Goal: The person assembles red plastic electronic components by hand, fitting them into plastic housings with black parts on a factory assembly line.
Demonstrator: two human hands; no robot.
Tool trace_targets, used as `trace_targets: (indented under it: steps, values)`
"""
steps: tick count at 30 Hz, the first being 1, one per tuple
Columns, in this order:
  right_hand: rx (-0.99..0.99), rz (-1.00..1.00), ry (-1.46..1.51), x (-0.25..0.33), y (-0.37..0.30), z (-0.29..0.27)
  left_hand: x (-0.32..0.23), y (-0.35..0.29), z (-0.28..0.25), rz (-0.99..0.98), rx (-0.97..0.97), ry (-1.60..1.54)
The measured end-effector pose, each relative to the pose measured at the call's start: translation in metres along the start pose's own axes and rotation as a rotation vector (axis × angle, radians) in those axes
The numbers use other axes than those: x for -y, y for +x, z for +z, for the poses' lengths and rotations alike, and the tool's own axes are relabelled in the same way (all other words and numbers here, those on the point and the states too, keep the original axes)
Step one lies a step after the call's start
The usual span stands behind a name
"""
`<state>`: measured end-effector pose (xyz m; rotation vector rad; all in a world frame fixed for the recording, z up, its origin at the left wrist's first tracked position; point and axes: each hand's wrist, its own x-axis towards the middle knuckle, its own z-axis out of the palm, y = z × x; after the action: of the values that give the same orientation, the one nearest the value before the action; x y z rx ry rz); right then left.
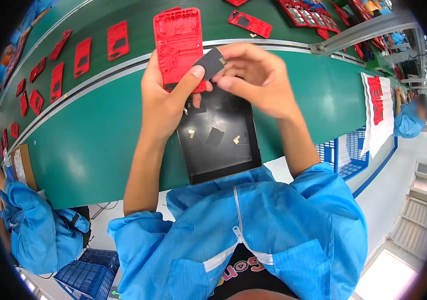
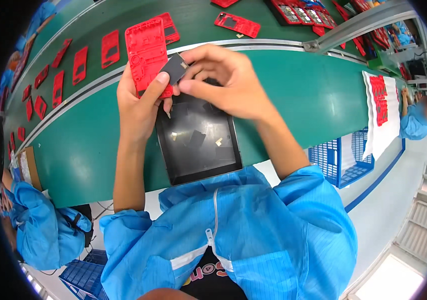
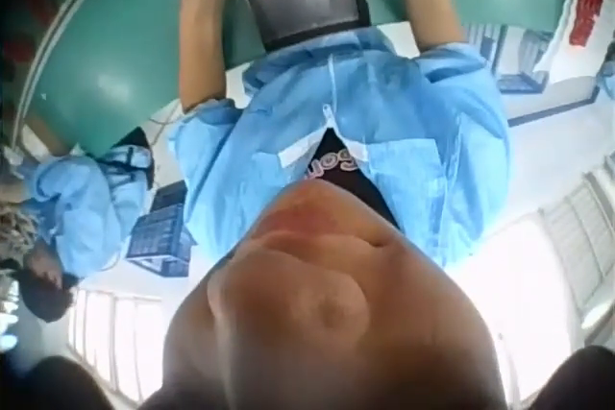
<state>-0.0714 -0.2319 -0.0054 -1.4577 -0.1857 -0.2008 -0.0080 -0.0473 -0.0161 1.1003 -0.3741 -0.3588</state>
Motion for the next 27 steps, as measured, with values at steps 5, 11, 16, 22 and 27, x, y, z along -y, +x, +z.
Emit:
trace_targets:
  steps: [5,11,16,22,27]
  values:
    - [-0.270,-0.155,0.211,-0.013,0.005,0.010,0.008,0.002,-0.003,-0.019,0.069,-0.054]
    - [-0.222,-0.201,0.059,0.012,0.003,0.007,0.009,0.004,-0.010,-0.067,0.053,-0.165]
    - [-0.154,-0.093,-0.164,0.028,0.001,0.010,0.014,0.006,-0.008,-0.005,-0.021,-0.057]
    - [-0.318,0.011,-0.149,0.021,0.003,0.017,0.006,0.002,0.003,-0.060,-0.031,-0.085]
    - [-0.330,0.052,-0.140,0.021,0.004,0.019,0.017,0.003,-0.003,-0.002,-0.023,-0.059]
